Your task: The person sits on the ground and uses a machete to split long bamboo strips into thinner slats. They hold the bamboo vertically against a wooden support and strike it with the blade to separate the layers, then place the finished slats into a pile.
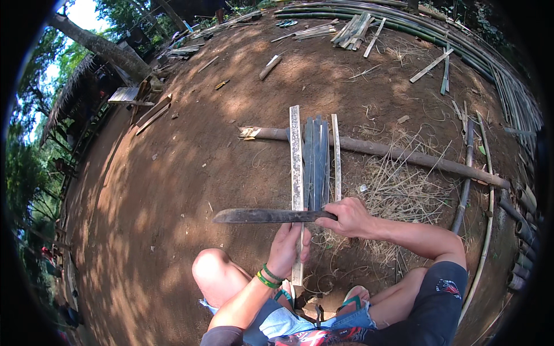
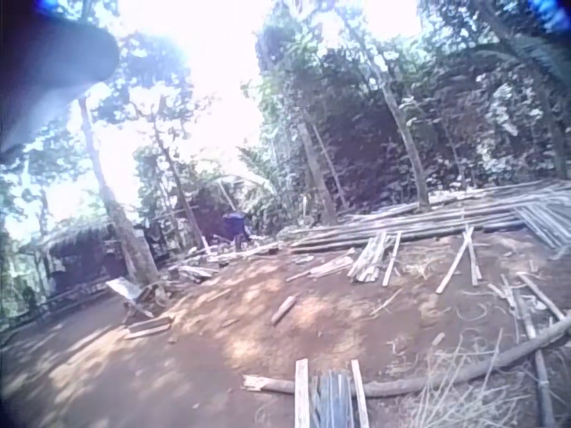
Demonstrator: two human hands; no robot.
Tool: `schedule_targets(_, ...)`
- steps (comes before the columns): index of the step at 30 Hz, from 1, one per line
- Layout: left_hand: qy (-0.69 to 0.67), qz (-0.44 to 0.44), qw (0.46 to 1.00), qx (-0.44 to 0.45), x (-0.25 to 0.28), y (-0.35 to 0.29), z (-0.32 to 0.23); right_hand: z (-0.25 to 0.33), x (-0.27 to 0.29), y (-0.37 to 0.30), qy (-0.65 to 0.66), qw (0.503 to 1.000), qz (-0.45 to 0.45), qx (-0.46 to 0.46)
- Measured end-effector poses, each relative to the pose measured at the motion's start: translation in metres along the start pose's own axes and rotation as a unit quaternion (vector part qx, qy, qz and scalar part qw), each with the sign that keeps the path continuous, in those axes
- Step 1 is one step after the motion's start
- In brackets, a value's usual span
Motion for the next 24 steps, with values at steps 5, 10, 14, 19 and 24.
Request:
schedule_targets(5, -0.072, 0.116, 0.99, 0.037, 0.0, -0.009, -0.004, -0.023, 0.018, 0.013, -0.062, 0.994, -0.065, 0.066)
schedule_targets(10, -0.108, 0.2, 0.97, 0.081, -0.001, -0.023, 0.006, -0.101, 0.08, 0.03, -0.079, 0.987, -0.124, -0.066)
schedule_targets(14, -0.12, 0.218, 0.965, 0.086, 0.004, -0.017, 0.012, -0.138, 0.117, 0.023, -0.105, 0.962, -0.205, -0.146)
schedule_targets(19, -0.057, 0.189, 0.979, 0.041, 0.001, -0.014, 0.007, -0.142, 0.103, 0.007, -0.028, 0.958, -0.23, -0.172)
schedule_targets(24, 0.045, 0.066, 0.997, -0.022, -0.002, -0.004, 0.004, -0.04, 0.041, -0.006, -0.076, 0.995, -0.065, 0.027)
Point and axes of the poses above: each hand's wrist, its own y-axis towards the middle knuckle, its own x-axis out of the back of the hand, z = x × y, the point moved 2 cm from there along y, towards the middle knuckle, and after that the axes turned 1 degree about x, right-handed, at the moved point
